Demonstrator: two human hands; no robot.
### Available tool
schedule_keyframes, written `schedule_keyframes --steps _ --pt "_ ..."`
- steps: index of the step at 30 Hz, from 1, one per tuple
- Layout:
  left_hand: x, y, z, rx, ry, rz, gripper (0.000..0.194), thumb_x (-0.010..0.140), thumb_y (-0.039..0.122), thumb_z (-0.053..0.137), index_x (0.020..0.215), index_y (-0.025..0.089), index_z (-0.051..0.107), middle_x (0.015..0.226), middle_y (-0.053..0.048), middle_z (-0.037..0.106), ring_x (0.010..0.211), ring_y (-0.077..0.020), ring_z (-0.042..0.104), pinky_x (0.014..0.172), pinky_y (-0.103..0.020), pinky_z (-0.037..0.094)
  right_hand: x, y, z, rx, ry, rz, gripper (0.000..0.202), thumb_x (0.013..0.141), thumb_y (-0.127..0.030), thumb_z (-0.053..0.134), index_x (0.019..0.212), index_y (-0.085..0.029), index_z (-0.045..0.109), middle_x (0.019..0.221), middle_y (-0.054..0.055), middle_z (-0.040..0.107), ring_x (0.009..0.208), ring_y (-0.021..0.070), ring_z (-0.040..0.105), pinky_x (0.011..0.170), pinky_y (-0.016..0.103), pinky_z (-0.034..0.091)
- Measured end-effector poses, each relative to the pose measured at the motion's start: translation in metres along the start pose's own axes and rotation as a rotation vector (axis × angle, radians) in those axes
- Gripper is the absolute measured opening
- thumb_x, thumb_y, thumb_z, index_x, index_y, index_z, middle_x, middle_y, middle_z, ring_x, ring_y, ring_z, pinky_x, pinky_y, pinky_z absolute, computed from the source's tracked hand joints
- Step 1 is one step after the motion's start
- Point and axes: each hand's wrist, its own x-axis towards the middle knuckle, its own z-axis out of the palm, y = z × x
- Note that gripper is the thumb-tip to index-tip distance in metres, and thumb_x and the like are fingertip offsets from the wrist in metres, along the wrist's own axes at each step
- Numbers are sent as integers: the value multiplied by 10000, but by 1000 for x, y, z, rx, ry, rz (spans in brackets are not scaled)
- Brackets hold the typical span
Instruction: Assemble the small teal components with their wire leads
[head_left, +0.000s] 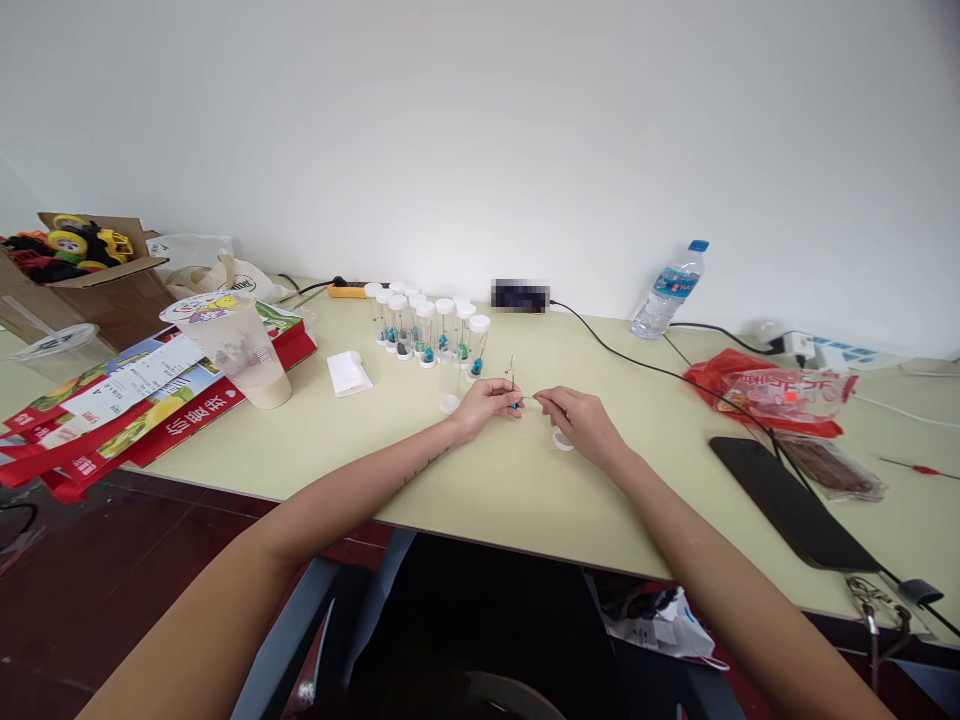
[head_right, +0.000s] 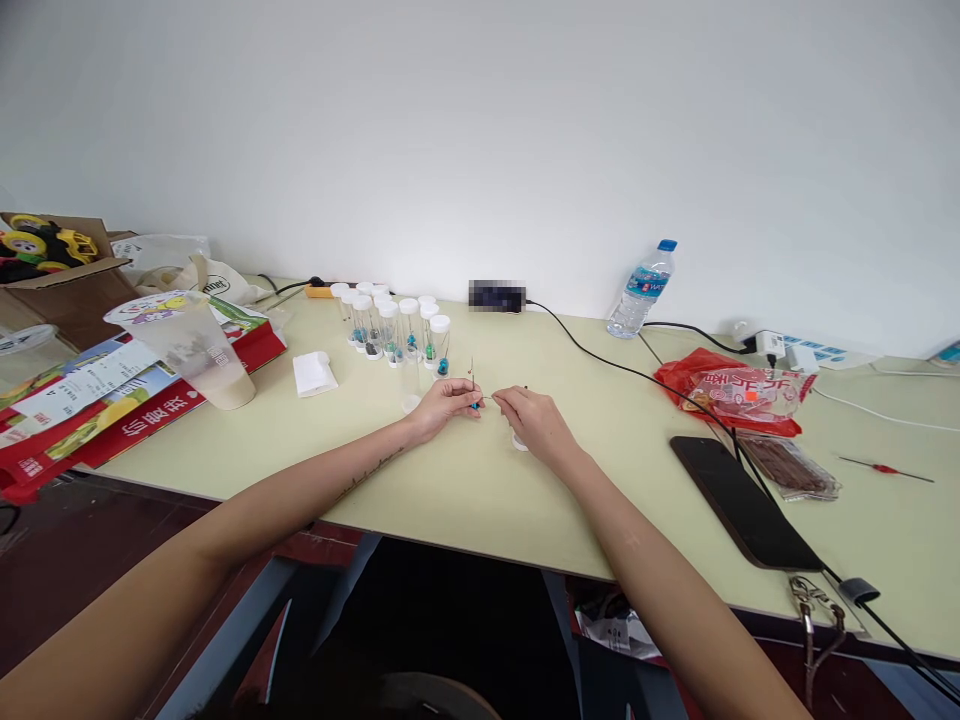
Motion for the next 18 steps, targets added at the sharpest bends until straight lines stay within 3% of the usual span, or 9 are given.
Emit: schedule_keyframes --steps 4,10,16,18 --pt "-1 1 1 28 -8 -8 280 703 362 615 792 97 591 776 -63 580 736 -131 554 757 -344 463 0 -5 -1 50 -20 101 261 911 -271 310 1101 -219 482 643 -8 589 492 118 532 531 236 422" --pt "-2 2 0 43 -29 -23 287 697 376 618 787 104 597 792 -68 591 710 -122 553 756 -335 456 -1 -5 0 43 -18 132 248 906 -259 308 1088 -222 472 589 -27 562 463 117 500 505 227 405" --pt "1 1 -2 -39 -2 -20 266 691 349 635 790 103 606 789 -64 580 768 -136 549 755 -325 459 0 3 -1 -91 56 3 206 890 -300 390 992 -223 552 962 64 596 629 131 571 557 253 430" --pt "1 1 -3 -36 -19 -28 260 695 341 634 791 101 605 790 -67 583 767 -138 552 758 -331 460 0 5 -1 -126 64 -16 212 894 -294 387 972 -228 573 987 64 587 671 139 579 572 260 436"
